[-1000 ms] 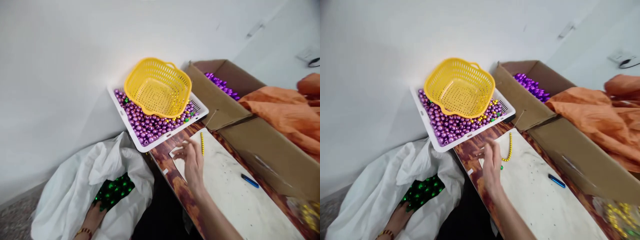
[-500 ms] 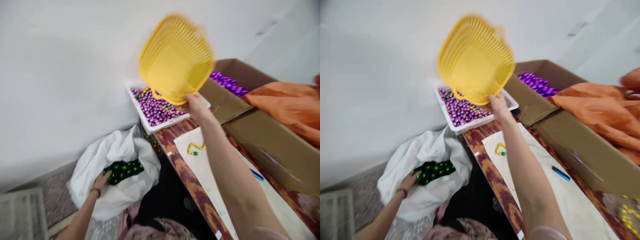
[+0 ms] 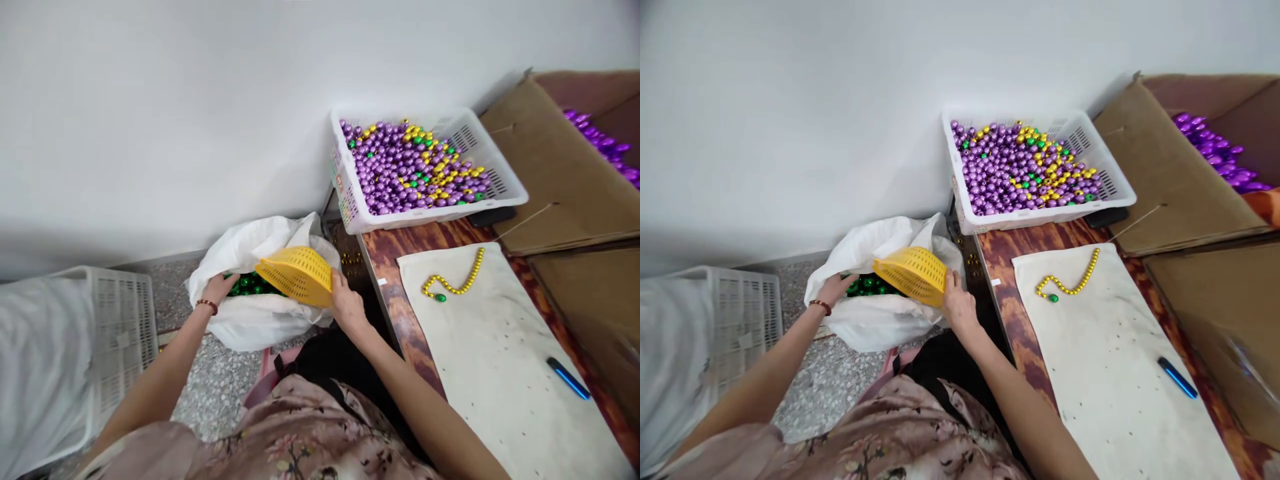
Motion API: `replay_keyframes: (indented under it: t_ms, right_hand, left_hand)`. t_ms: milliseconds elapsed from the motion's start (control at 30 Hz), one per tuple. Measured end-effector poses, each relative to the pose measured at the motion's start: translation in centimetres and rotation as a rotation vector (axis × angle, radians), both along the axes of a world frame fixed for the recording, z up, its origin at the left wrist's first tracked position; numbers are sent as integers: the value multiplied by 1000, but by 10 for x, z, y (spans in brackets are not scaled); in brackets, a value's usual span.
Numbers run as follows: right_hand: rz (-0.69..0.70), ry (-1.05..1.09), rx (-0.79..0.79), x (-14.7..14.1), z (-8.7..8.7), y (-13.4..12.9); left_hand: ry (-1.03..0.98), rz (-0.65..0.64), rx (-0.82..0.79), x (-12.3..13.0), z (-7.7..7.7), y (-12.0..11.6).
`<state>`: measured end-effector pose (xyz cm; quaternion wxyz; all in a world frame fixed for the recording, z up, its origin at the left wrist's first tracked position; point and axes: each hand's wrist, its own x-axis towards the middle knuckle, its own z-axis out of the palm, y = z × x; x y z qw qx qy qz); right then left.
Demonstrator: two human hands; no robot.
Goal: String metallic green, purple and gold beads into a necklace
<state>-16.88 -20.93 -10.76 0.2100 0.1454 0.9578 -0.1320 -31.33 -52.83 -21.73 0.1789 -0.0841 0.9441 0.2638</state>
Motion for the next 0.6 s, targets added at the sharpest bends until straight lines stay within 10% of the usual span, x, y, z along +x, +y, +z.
replay_keyframes:
  t_ms: [267,467,600]
  right_hand:
    - [-55,-119,58,-38,-96,-11]
    - [-89,-137,0,-48,-123,-39]
    - [-86,-183,-83,-43,-134,-65]
  left_hand:
    - [-1,-170,-139,18,5,1]
    - [-155,-404,-164,10,-46,59]
    - [-167,-372,-303,-10,-74,58]
